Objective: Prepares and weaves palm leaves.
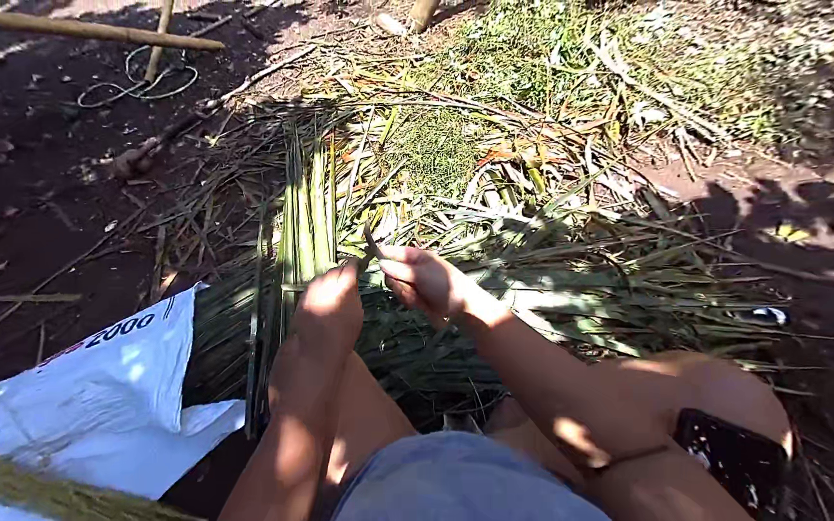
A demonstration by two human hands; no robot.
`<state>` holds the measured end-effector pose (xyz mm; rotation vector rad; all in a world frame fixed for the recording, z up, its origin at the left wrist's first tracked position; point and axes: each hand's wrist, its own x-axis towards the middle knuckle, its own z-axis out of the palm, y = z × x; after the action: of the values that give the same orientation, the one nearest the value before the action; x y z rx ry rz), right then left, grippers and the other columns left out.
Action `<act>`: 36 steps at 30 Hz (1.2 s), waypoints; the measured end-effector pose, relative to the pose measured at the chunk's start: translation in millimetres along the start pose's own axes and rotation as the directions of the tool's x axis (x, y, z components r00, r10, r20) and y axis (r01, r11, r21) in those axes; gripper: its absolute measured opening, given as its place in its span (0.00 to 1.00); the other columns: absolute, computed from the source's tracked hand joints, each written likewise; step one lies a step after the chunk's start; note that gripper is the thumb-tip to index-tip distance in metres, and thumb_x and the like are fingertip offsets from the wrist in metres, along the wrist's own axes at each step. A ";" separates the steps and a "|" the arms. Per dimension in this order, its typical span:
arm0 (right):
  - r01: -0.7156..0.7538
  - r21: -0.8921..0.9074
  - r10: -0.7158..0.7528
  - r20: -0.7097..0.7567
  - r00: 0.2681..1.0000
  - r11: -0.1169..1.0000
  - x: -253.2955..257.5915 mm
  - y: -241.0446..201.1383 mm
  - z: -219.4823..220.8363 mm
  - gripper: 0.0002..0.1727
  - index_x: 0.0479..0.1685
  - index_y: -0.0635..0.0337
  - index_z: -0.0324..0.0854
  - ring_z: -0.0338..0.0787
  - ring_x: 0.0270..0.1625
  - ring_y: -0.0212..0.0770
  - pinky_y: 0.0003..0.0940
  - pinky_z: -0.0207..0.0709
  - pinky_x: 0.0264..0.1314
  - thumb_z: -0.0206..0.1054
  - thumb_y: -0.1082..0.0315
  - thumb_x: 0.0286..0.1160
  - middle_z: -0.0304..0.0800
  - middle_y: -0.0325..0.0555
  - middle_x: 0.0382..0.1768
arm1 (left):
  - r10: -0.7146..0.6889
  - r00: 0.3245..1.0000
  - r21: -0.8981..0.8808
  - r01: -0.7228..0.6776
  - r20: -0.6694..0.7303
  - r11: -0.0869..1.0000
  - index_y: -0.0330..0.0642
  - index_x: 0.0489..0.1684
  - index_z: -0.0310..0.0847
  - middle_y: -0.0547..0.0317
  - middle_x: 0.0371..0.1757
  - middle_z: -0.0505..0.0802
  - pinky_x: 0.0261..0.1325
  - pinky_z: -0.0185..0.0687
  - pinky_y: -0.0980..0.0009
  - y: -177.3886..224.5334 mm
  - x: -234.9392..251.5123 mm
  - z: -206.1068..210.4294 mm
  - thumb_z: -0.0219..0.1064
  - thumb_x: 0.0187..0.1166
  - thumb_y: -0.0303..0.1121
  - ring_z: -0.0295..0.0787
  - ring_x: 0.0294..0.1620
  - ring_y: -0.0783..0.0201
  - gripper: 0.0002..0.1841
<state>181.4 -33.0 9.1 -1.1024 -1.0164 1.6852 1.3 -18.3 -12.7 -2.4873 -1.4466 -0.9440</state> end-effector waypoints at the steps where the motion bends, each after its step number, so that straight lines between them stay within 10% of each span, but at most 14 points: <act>1: 0.001 0.021 0.000 -0.018 1.000 1.000 -0.9 0.9 -1.2 0.19 0.75 0.57 0.73 0.72 0.15 0.24 0.17 0.69 0.17 0.54 0.67 0.90 0.76 0.36 0.21 | 0.023 0.999 0.005 -0.023 -0.025 1.000 0.42 0.57 0.92 0.46 0.43 0.97 0.42 0.89 0.46 -1.9 -2.2 3.0 0.62 0.81 0.26 0.96 0.42 0.44 0.14; 11: 0.051 0.216 -0.025 -0.123 0.992 0.975 -16.7 -21.4 -63.1 0.08 0.58 0.49 0.72 0.67 0.10 0.21 0.15 0.64 0.12 0.50 0.63 0.93 0.68 0.29 0.15 | 0.149 0.984 0.081 -0.141 -0.099 0.987 0.41 0.55 0.93 0.43 0.41 0.96 0.37 0.86 0.47 -48.8 -22.5 -6.9 0.59 0.78 0.27 0.94 0.40 0.39 0.16; 26: 0.180 0.110 -0.123 -0.393 0.911 0.978 -32.5 -48.3 -114.8 0.18 0.77 0.50 0.68 0.67 0.12 0.22 0.17 0.64 0.12 0.48 0.62 0.94 0.70 0.28 0.16 | 0.169 0.979 0.137 -0.153 -0.114 0.979 0.38 0.57 0.92 0.40 0.43 0.96 0.42 0.85 0.48 -101.7 -41.6 -37.3 0.55 0.84 0.28 0.94 0.42 0.39 0.17; 33: 0.272 0.268 -0.059 -0.602 0.796 0.924 -44.9 -68.9 -165.8 0.09 0.55 0.47 0.72 0.65 0.10 0.22 0.16 0.62 0.11 0.46 0.62 0.95 0.68 0.28 0.16 | 0.092 0.994 0.106 -0.086 -0.055 0.991 0.32 0.56 0.91 0.32 0.45 0.95 0.52 0.82 0.42 -167.5 -67.2 -62.1 0.54 0.89 0.30 0.92 0.45 0.32 0.17; 36: 0.298 0.265 -0.057 -0.653 0.755 0.917 -47.5 -74.2 -184.5 0.11 0.65 0.45 0.71 0.68 0.11 0.21 0.16 0.63 0.11 0.48 0.63 0.94 0.72 0.28 0.18 | 0.050 0.999 0.093 -0.049 -0.015 0.994 0.29 0.57 0.88 0.30 0.46 0.94 0.59 0.81 0.42 -203.9 -78.8 -71.8 0.54 0.90 0.31 0.92 0.49 0.32 0.18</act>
<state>383.6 -23.7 38.3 -1.1621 -0.3413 1.1331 -225.9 4.6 -41.3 -2.4313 -1.3838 -0.8668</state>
